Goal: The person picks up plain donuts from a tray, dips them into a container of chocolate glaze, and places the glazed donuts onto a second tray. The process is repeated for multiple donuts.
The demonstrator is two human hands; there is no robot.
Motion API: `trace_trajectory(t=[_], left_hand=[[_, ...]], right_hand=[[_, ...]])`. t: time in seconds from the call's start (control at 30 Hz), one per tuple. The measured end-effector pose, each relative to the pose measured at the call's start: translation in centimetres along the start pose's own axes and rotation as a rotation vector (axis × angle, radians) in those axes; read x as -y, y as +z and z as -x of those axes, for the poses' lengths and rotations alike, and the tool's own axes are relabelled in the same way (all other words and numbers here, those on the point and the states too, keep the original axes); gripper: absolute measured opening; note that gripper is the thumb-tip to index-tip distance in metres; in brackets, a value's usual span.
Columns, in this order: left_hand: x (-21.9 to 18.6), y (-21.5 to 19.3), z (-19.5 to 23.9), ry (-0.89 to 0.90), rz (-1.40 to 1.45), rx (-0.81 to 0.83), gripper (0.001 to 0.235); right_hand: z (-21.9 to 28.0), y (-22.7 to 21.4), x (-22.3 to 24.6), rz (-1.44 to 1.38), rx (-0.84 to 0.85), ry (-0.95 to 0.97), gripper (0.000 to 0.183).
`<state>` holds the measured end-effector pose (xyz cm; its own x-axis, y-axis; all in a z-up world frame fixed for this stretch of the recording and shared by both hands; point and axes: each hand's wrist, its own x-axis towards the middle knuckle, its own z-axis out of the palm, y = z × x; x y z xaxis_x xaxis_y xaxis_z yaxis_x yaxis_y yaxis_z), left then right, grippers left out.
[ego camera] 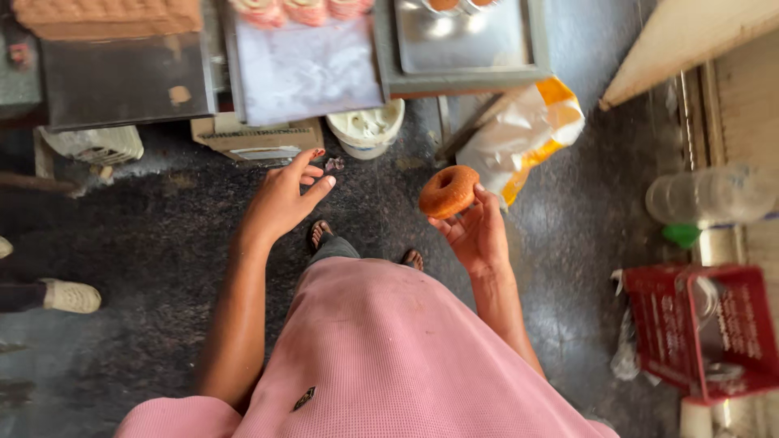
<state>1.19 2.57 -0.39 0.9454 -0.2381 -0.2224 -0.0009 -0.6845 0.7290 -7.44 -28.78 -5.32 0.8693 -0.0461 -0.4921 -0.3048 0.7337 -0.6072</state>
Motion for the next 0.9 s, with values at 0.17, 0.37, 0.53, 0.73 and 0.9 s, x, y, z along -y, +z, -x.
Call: trace_trajectory(t=[0.17, 0.37, 0.53, 0.73, 0.9], left_hand=[[6.9, -5.7, -0.6, -0.044, 0.043, -0.077, 0.057], [15.3, -11.5, 0.4, -0.019, 0.306, -0.194, 0.061], [19.2, -14.6, 2.5, -0.022, 0.535, -0.177, 0.086], [20.9, -17.5, 5.0, -0.026, 0.576, -0.236, 0.114], [24.0, -20.6, 5.1, -0.081, 0.666, -0.369, 0.119]], right_hand=[[-4.7, 6.9, -3.2, 0.074, 0.092, 0.036, 0.052], [-9.0, 18.2, -9.3, 0.365, 0.258, 0.117, 0.056], [-10.8, 27.5, -14.0, 0.622, 0.394, 0.225, 0.065], [-13.6, 36.4, -18.5, 0.813, 0.537, 0.397, 0.068], [-17.8, 42.1, -24.0, 0.962, 0.659, 0.456, 0.068]])
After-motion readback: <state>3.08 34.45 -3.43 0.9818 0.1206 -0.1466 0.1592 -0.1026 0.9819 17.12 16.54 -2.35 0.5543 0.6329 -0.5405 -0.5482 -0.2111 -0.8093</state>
